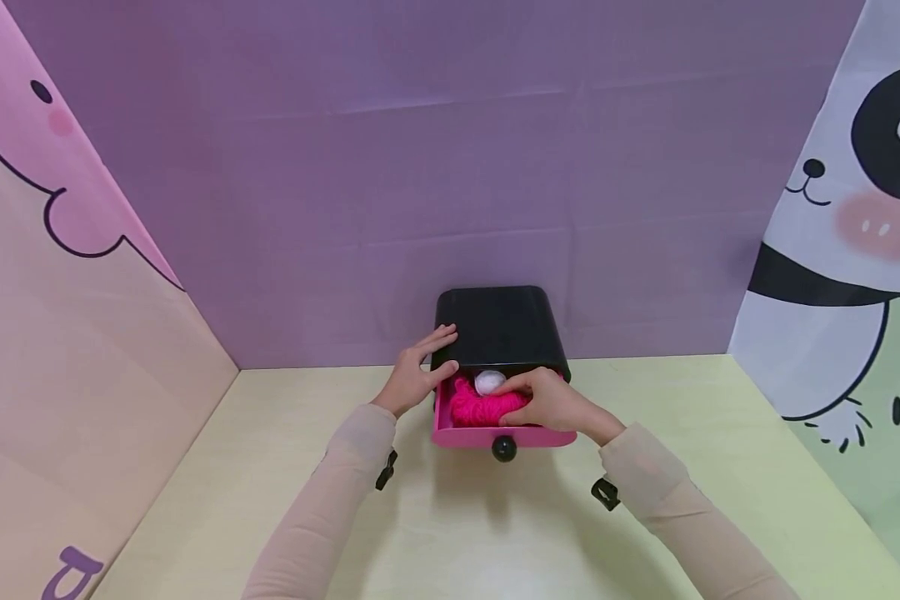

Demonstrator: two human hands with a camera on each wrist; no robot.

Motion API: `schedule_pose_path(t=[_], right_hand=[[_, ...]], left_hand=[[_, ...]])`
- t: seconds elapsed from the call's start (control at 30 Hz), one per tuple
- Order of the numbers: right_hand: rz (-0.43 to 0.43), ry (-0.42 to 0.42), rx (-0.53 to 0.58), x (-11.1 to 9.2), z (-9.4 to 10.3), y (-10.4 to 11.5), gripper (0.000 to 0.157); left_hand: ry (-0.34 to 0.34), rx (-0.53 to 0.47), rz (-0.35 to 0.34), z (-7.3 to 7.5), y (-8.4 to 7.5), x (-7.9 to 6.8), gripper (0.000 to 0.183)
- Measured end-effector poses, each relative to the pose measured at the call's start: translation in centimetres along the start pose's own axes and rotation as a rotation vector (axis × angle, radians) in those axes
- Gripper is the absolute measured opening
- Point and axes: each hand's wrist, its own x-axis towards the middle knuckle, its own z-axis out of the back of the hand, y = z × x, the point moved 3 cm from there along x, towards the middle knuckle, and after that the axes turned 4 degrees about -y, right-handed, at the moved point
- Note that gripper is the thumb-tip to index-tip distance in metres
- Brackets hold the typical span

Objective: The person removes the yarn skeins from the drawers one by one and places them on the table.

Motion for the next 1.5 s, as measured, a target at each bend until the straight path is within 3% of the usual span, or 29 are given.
schedule_pose_path(t=[0.63,0.7,0.93,1.5], right_hand=[[-0.086,-0.025,0.112,-1.3,2.0,0.8,0.041],[-0.098,-0.029,0.118,-1.5,2.4,0.9,0.042],[-0.112,-0.047,0.121,-1.9,3.3,0.7,0.042],[-0.172,-0.104,0.145,-3.8,6.2,-0.8,0.045]], left_hand=[[-0.001,0.004,0.015,-0.1,-0.1,0.1,0.054],[0.001,0.002,0.018,0.0,-0.4,0.0,0.054],[0.003,0.019,0.026,0.8,-4.2,-1.4,0.051],[-0.002,-0.008,0.044,0.8,-4.1,-1.5,0.051]])
